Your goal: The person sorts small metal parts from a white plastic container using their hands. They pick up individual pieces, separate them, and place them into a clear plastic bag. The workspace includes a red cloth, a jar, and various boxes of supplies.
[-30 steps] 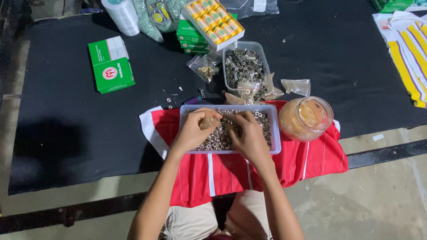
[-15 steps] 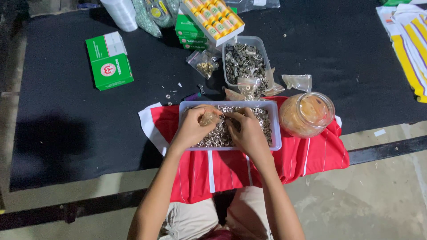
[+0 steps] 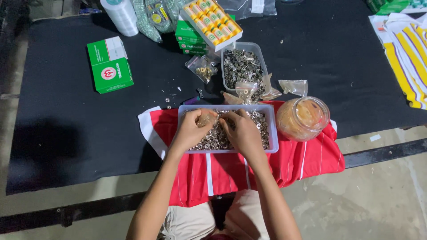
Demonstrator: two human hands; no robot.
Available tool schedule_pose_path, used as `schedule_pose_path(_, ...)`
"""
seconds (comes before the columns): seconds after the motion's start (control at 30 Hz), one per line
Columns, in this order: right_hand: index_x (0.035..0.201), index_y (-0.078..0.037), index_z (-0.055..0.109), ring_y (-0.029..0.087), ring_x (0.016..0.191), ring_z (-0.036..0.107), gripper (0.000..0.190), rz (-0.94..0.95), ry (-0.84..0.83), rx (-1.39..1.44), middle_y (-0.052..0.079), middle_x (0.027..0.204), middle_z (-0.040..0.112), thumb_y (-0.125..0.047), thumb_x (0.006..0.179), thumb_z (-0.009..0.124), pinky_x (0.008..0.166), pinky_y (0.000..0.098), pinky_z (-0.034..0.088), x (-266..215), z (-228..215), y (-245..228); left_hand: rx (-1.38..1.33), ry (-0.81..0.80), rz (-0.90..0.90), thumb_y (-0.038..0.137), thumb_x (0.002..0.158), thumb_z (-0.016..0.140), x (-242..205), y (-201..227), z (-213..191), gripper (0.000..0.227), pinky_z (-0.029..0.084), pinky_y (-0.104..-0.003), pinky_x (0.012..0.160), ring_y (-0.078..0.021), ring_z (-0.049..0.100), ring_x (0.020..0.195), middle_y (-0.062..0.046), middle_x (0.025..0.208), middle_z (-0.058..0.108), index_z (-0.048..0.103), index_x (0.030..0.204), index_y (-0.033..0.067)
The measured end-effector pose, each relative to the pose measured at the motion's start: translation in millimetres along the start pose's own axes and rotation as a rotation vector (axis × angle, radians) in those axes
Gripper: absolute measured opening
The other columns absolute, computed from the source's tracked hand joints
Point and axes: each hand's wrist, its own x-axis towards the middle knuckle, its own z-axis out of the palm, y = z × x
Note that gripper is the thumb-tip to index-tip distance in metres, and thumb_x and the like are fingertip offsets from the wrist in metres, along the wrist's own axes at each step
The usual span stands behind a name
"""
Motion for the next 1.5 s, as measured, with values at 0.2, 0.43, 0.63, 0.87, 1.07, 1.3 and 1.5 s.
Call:
schedule_pose_path(0.2, 0.109, -0.020, 0.076, 0.048, 0.096, 0.071, 0.017, -0.028, 0.028, 0.013, 0.015, 0.104, 0.067, -0.028, 0.095, 0.069, 0.085, 0.0561, 0.057, 4, 6, 3, 0.090, 0.023, -0.086, 0.013, 0.075, 0.072, 4, 3, 1, 0.016, 0.049, -0.024, 0.060, -0.0071, 0.062, 0.071, -0.001, 0.079, 0.075, 0.078, 0.090, 0.0124)
schedule_pose_path(0.43, 0.105, -0.019, 0.075, 0.050, 0.092, 0.071, 0.016, -0.078, 0.054, 0.094, 0.016, 0.100, 0.068, -0.029, 0.093, 0.069, 0.081, 0.0576, 0.058, -6, -2, -3, -0.006, 0.007, -0.103, 0.010, 0.074, 0.070, -3, 15, 1, 0.020, 0.049, -0.023, 0.065, -0.0069, 0.058, 0.076, 0.000, 0.079, 0.072, 0.077, 0.093, 0.0106)
schedule_pose_path(0.63, 0.098, -0.013, 0.075, 0.048, 0.097, 0.070, 0.012, -0.095, 0.066, 0.271, 0.019, 0.100, 0.067, -0.022, 0.092, 0.069, 0.086, 0.0537, 0.057, -16, -11, -2, -0.133, -0.049, 0.014, 0.000, 0.075, 0.070, -12, 16, 0, 0.024, 0.053, -0.028, 0.077, -0.0135, 0.065, 0.087, -0.011, 0.094, 0.077, 0.076, 0.098, 0.0044)
schedule_pose_path(0.87, 0.092, -0.010, 0.074, 0.044, 0.096, 0.069, 0.010, -0.186, 0.064, 0.339, 0.018, 0.098, 0.068, -0.018, 0.087, 0.070, 0.087, 0.0516, 0.055, -17, -16, -8, -0.200, -0.050, 0.047, 0.000, 0.079, 0.073, -6, 15, -2, 0.024, 0.053, -0.025, 0.078, -0.0084, 0.063, 0.087, -0.007, 0.095, 0.077, 0.076, 0.103, 0.0043)
schedule_pose_path(1.07, 0.088, -0.006, 0.073, 0.042, 0.087, 0.070, 0.010, -0.264, 0.099, 0.401, 0.019, 0.087, 0.069, -0.016, 0.090, 0.073, 0.081, 0.0486, 0.055, -14, -14, -5, -0.218, -0.071, 0.067, 0.002, 0.081, 0.075, -5, 8, -1, 0.023, 0.052, -0.023, 0.076, -0.0075, 0.063, 0.085, -0.004, 0.093, 0.076, 0.076, 0.103, 0.0055)
schedule_pose_path(1.3, 0.082, -0.006, 0.076, 0.032, 0.073, 0.075, 0.010, -0.272, 0.236, 0.494, 0.014, 0.073, 0.076, -0.012, 0.083, 0.084, 0.074, 0.0418, 0.059, -17, -11, 2, -0.207, -0.108, 0.116, 0.003, 0.082, 0.080, -5, 20, -1, 0.025, 0.052, -0.028, 0.078, -0.0133, 0.066, 0.082, -0.009, 0.094, 0.076, 0.076, 0.106, 0.0042)
schedule_pose_path(1.5, 0.094, -0.004, 0.074, 0.022, 0.075, 0.076, 0.019, -0.273, 0.436, 0.641, 0.014, 0.077, 0.076, 0.006, 0.080, 0.081, 0.076, 0.0373, 0.061, -20, -1, 13, 0.114, -0.120, 0.238, 0.010, 0.082, 0.080, -8, 30, -3, 0.032, 0.054, -0.042, 0.090, -0.0298, 0.072, 0.100, -0.014, 0.105, 0.077, 0.073, 0.113, 0.0080)
